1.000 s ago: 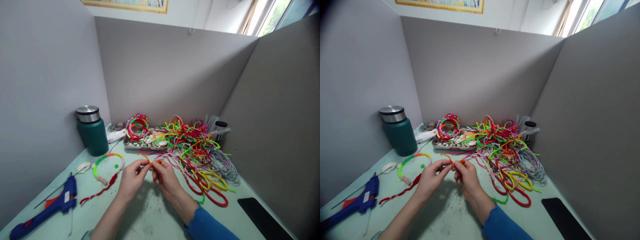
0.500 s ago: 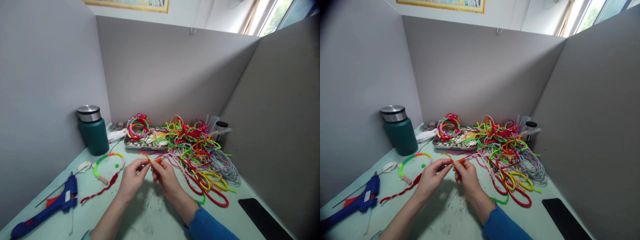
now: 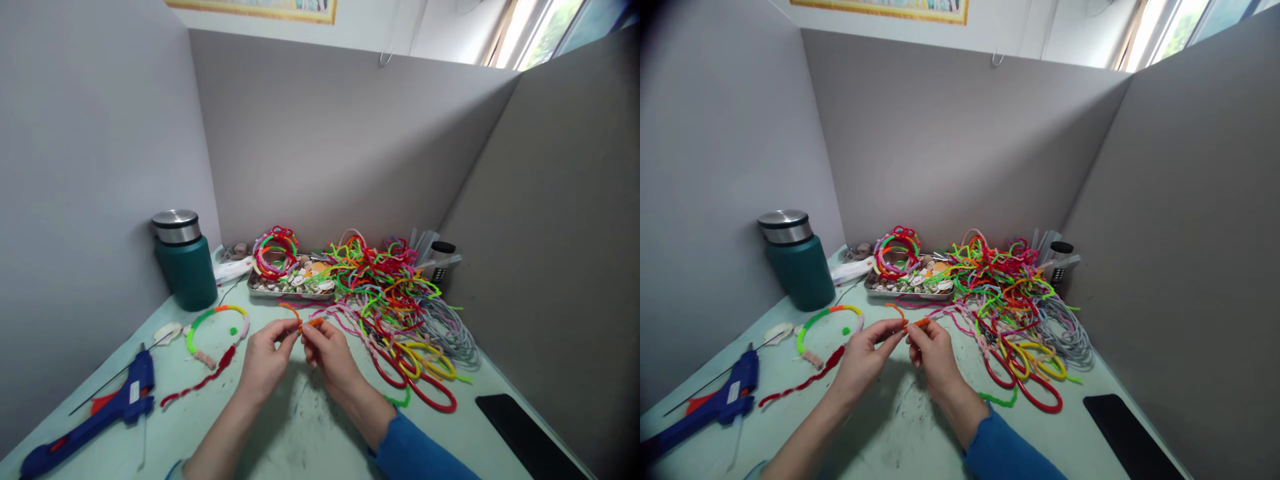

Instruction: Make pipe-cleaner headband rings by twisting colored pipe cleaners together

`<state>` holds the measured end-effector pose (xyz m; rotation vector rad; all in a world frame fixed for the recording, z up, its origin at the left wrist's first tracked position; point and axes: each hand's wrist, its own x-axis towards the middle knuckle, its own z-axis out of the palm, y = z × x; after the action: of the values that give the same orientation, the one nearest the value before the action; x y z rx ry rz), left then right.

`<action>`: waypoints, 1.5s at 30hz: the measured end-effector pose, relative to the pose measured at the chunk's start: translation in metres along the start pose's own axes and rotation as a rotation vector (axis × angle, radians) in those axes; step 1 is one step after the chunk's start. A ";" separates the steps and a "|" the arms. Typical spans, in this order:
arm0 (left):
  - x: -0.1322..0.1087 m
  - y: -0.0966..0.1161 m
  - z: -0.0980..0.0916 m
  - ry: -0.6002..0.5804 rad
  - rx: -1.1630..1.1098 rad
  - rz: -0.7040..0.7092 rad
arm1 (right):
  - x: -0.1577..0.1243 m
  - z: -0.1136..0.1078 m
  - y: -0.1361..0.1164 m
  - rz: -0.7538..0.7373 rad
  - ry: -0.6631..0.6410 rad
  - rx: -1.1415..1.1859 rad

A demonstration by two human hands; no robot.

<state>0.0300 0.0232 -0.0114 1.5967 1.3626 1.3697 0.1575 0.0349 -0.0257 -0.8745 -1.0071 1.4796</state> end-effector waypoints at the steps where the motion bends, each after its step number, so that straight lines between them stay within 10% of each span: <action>1: 0.000 0.001 0.000 -0.001 -0.004 0.005 | 0.000 0.000 0.000 -0.003 -0.003 0.001; 45: 0.004 0.007 -0.004 -0.095 -0.129 -0.134 | -0.002 0.000 -0.007 -0.115 -0.068 -0.098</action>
<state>0.0278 0.0243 -0.0031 1.4401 1.2747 1.2600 0.1600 0.0334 -0.0193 -0.8258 -1.1693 1.3797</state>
